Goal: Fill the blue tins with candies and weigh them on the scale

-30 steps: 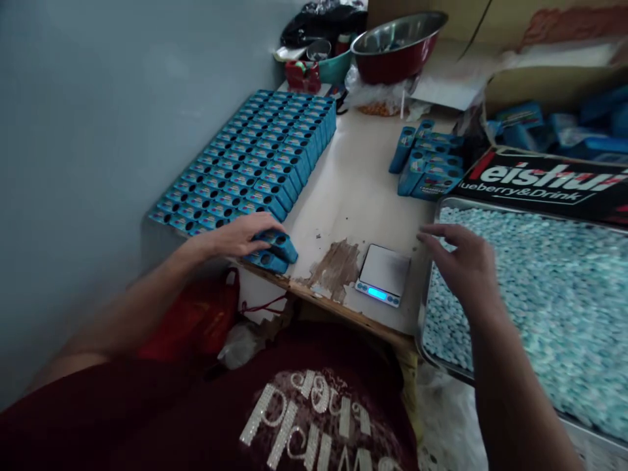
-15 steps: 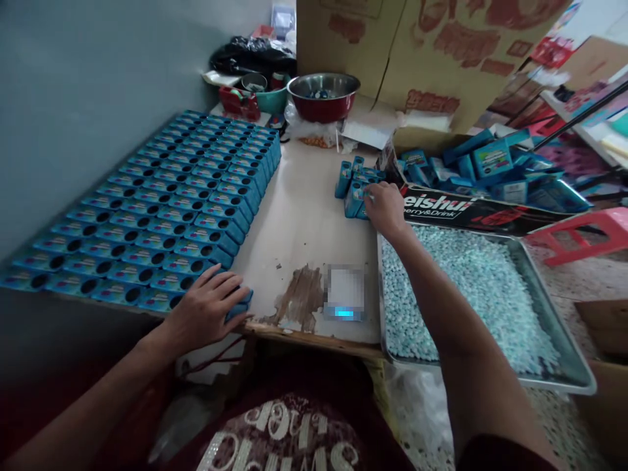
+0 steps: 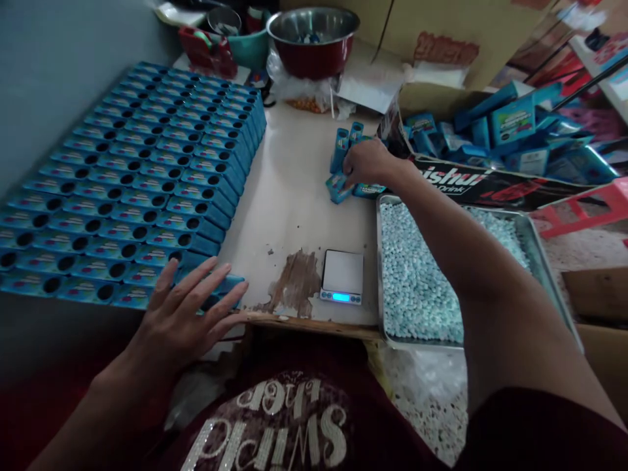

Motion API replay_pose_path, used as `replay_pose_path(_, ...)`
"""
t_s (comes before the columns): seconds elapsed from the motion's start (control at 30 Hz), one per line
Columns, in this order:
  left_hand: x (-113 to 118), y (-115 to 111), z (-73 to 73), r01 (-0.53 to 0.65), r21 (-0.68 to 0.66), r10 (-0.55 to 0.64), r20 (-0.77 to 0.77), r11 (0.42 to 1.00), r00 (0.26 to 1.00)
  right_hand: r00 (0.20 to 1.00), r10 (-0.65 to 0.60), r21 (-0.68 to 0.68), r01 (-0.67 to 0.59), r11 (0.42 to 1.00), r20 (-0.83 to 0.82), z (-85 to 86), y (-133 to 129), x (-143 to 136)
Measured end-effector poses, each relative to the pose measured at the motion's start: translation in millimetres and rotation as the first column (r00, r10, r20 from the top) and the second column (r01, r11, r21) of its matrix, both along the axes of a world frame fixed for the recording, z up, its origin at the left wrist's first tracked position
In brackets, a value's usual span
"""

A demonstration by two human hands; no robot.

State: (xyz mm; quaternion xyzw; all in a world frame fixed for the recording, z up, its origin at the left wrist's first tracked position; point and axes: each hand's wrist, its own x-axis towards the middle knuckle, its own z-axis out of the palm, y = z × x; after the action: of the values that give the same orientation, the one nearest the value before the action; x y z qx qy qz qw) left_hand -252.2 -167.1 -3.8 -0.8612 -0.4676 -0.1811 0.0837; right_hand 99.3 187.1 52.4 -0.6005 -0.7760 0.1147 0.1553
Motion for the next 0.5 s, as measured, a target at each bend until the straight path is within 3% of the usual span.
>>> replay_pose_path(0.07, 9.7, -11.9, 2.9, 0.006, 0.002, -0.006, 0.012, 1.000, 1.000, 0.976, 0.122, -0.050, -0.115, 0.992, 0.183, 1.0, -32.3, -4.1)
replay_pose_path(0.17, 26.1, -25.4, -1.5, 0.062, -0.037, -0.060, 0.065, 0.997, 0.996, 0.950, 0.166, 0.018, -0.177, 0.984, 0.266, 3.0, -101.2, 0.3)
replay_pose_path(0.33, 57.2, -17.2, -14.7, 0.232, 0.037, -0.234, 0.114, 0.972, 0.965, 0.916, 0.148, -0.094, -0.121, 0.988, 0.372, 6.2, -217.4, 17.5)
replay_pose_path(0.4, 70.5, -7.3, -15.5, 0.272, 0.092, -0.279, 0.086, 0.958, 0.956, 0.924, 0.126, -0.136, -0.081, 0.987, 0.362, -0.8, -245.1, 21.1)
replay_pose_path(0.5, 87.5, 2.9, -12.6, 0.294, 0.178, -0.309, 0.063, 0.939, 0.949, 0.948, 0.082, -0.115, -0.048, 0.992, 0.309, -18.9, -263.3, 30.4)
